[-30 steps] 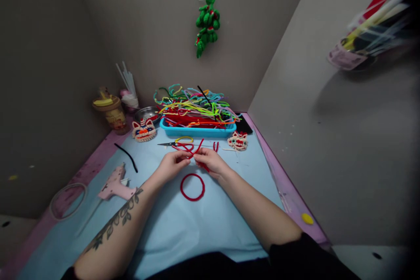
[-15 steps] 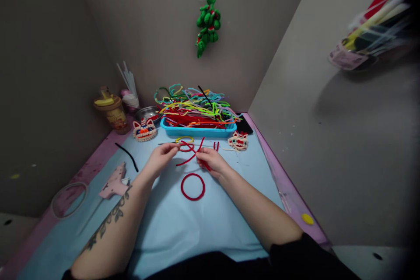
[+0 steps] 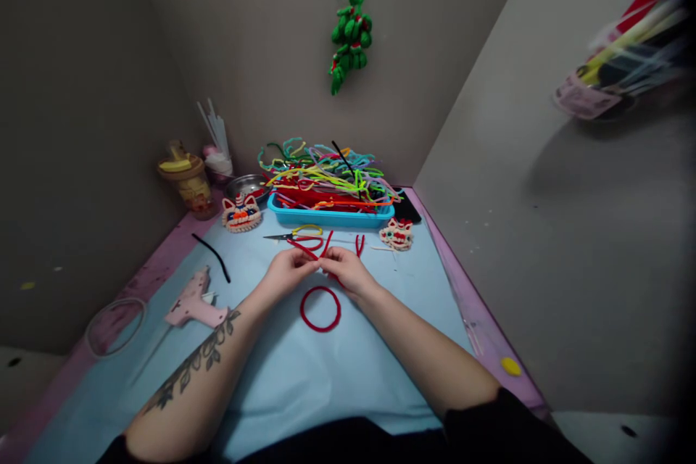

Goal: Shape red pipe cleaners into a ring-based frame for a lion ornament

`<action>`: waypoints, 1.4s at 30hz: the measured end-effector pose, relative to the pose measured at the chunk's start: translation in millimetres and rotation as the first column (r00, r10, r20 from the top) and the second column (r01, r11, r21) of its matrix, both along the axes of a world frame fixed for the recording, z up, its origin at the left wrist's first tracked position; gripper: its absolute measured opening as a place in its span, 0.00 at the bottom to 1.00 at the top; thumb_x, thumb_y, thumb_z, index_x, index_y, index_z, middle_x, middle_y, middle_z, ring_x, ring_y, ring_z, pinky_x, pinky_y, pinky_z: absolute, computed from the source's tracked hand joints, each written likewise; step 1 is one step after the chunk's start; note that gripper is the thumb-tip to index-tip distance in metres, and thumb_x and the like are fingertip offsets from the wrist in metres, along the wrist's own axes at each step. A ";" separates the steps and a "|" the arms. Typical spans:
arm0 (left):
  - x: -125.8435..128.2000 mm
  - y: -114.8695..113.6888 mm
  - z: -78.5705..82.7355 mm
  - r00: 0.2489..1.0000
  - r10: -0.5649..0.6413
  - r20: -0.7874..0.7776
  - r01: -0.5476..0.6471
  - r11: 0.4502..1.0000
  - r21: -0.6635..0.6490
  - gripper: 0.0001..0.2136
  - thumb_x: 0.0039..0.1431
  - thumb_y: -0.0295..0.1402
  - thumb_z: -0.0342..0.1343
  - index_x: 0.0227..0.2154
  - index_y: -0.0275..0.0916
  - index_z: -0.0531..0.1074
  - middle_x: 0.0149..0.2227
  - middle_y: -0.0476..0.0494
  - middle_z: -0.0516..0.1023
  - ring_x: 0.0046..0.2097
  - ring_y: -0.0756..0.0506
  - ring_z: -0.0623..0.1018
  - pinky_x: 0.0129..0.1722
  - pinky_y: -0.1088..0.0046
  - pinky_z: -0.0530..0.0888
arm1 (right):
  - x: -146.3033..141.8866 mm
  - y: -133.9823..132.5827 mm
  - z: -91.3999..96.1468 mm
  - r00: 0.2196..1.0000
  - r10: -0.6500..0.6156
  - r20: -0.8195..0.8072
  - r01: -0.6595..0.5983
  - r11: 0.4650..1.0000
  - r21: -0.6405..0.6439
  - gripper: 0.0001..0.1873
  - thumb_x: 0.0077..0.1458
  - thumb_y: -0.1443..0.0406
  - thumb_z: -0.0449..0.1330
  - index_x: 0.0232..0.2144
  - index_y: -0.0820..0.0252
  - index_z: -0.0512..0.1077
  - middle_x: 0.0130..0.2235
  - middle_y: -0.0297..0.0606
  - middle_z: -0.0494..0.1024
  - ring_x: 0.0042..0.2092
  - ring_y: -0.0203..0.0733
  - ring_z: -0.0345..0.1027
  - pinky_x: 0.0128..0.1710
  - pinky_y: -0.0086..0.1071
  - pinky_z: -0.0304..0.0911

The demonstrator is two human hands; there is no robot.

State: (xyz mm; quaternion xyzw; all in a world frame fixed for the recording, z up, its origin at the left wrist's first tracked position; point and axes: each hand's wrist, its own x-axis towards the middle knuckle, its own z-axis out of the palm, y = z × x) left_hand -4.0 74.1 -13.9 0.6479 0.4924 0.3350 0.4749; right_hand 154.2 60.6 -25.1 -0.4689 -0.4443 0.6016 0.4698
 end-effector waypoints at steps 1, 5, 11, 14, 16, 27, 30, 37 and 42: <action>-0.2 0.0 0.4 1.000 -0.001 -0.019 0.001 1.000 0.002 0.15 0.44 0.43 0.61 0.25 0.33 0.75 0.27 0.41 0.79 0.30 0.44 0.76 0.30 0.71 0.70 | 0.0 -0.6 1.2 1.000 -0.004 0.022 0.003 1.000 0.023 0.12 0.38 0.61 0.65 0.20 0.60 0.66 0.19 0.27 0.66 0.23 0.31 0.57 0.25 0.27 0.50; -0.9 0.4 1.7 0.998 -0.069 0.010 0.069 0.997 -0.036 0.15 0.46 0.44 0.59 0.24 0.33 0.75 0.24 0.44 0.77 0.27 0.47 0.73 0.27 0.74 0.66 | 1.0 -1.8 3.4 0.996 0.001 0.093 -0.008 0.997 0.072 0.12 0.39 0.61 0.64 0.19 0.60 0.64 0.18 0.26 0.65 0.22 0.30 0.54 0.24 0.27 0.49; -1.2 0.9 3.3 0.992 -0.112 0.051 0.116 0.990 -0.079 0.16 0.46 0.44 0.59 0.22 0.33 0.73 0.21 0.47 0.74 0.25 0.50 0.69 0.26 0.75 0.63 | 3.1 -1.2 -0.4 0.991 0.023 0.131 -0.035 0.995 0.090 0.12 0.40 0.61 0.63 0.19 0.60 0.64 0.18 0.26 0.65 0.22 0.30 0.53 0.24 0.27 0.48; -1.3 0.4 3.5 0.994 -0.083 0.070 0.088 0.994 -0.073 0.15 0.45 0.43 0.60 0.21 0.34 0.71 0.20 0.48 0.72 0.24 0.50 0.68 0.26 0.75 0.63 | 4.7 -1.2 0.5 0.991 0.051 0.126 -0.065 0.992 0.110 0.11 0.41 0.61 0.63 0.20 0.60 0.65 0.19 0.26 0.65 0.23 0.30 0.53 0.25 0.28 0.49; -1.3 -0.1 3.4 0.993 -0.061 0.097 0.067 0.996 -0.063 0.15 0.45 0.43 0.60 0.21 0.34 0.70 0.20 0.49 0.72 0.24 0.51 0.68 0.26 0.75 0.63 | 6.0 -1.2 2.4 0.990 0.079 0.114 -0.092 0.989 0.116 0.10 0.41 0.61 0.63 0.20 0.60 0.65 0.20 0.26 0.65 0.23 0.30 0.53 0.25 0.28 0.49; -0.5 -1.7 5.1 0.994 0.016 0.104 -0.015 1.000 -0.008 0.14 0.46 0.43 0.59 0.21 0.35 0.69 0.20 0.50 0.71 0.24 0.50 0.69 0.26 0.75 0.64 | 6.0 -1.2 0.4 0.985 0.166 0.052 -0.174 0.964 0.202 0.13 0.42 0.62 0.65 0.30 0.58 0.66 0.27 0.30 0.71 0.29 0.34 0.63 0.31 0.29 0.57; 0.0 -1.6 4.7 0.989 0.041 0.144 -0.039 0.999 -0.022 0.14 0.46 0.43 0.60 0.22 0.35 0.70 0.20 0.49 0.73 0.24 0.50 0.70 0.27 0.75 0.65 | 5.6 -1.0 0.1 0.991 0.125 0.055 -0.132 0.976 0.173 0.14 0.41 0.63 0.65 0.31 0.58 0.66 0.25 0.29 0.71 0.27 0.33 0.64 0.29 0.28 0.57; 1.6 -1.2 3.4 0.990 0.043 0.134 -0.036 0.998 -0.053 0.15 0.45 0.43 0.60 0.25 0.34 0.73 0.22 0.48 0.74 0.25 0.50 0.70 0.27 0.75 0.66 | 8.5 1.1 4.2 0.990 0.079 0.118 -0.100 0.979 0.178 0.09 0.42 0.62 0.63 0.26 0.59 0.69 0.23 0.29 0.71 0.25 0.32 0.61 0.27 0.28 0.55; 1.9 -0.9 2.3 0.990 0.031 0.141 -0.025 0.999 -0.044 0.14 0.45 0.42 0.60 0.27 0.33 0.75 0.25 0.46 0.77 0.28 0.47 0.73 0.31 0.73 0.67 | 8.9 0.3 5.8 0.987 0.063 0.149 -0.093 0.975 0.204 0.09 0.43 0.60 0.63 0.25 0.60 0.69 0.23 0.29 0.71 0.25 0.33 0.60 0.28 0.28 0.55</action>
